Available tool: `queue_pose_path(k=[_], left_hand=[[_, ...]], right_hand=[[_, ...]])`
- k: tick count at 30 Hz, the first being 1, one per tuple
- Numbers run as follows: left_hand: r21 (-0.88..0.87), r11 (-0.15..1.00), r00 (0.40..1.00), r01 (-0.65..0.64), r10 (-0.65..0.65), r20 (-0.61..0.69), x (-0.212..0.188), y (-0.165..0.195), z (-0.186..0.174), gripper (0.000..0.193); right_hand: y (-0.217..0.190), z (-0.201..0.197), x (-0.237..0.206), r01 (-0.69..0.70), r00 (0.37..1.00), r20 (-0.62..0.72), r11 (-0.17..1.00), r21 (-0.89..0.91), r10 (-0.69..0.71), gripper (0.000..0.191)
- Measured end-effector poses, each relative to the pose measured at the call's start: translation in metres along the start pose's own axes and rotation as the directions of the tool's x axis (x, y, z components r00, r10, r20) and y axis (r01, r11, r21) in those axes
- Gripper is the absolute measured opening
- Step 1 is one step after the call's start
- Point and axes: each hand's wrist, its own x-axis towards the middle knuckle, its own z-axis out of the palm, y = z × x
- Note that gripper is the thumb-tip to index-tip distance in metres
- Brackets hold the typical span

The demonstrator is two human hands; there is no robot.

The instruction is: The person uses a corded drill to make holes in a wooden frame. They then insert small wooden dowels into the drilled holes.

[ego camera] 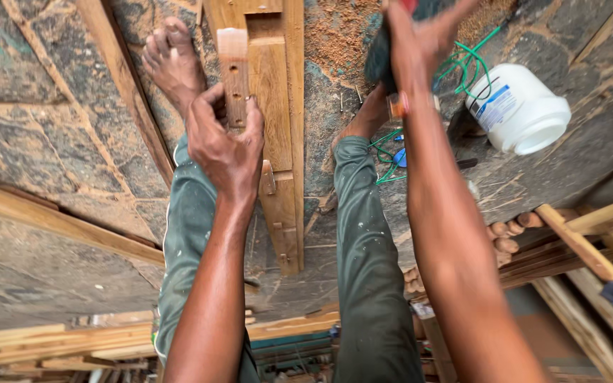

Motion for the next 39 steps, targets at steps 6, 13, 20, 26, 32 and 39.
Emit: queue_pose_path(k=[6,13,20,26,32,39], left_hand=[[0.042,0.999,0.999,-0.016,0.015,0.042,-0.01,-0.029,0.019,0.04],[0.06,0.998,0.998,0.022,-0.025,0.051,-0.021,-0.065,0.066,0.038],[0.033,0.991,0.988,0.132,-0.134,0.074,-0.022,-0.065,0.075,0.041],[0.024,0.994,0.99,0.109,-0.11,0.09,-0.011,-0.061,0.07,0.043],[0.014,0.997,0.995,0.079,-0.08,0.059,-0.002,-0.059,0.071,0.044],[-0.02,0.992,0.99,0.121,-0.12,0.071,0.004,-0.058,0.063,0.044]], right_hand=[[-0.107,-0.128,-0.033,-0.727,0.583,0.696,0.651,0.218,0.419,0.119],[-0.212,-0.159,-0.041,-0.745,0.227,0.897,0.66,-0.092,0.381,0.117],[-0.235,-0.149,-0.055,-0.628,0.129,0.918,0.747,-0.217,0.375,0.119],[-0.24,-0.137,-0.044,-0.608,0.071,0.915,0.744,-0.277,0.398,0.118],[-0.244,-0.13,-0.035,-0.62,0.01,0.903,0.711,-0.331,0.429,0.119],[-0.253,-0.128,-0.029,-0.644,-0.014,0.898,0.683,-0.345,0.44,0.117]])
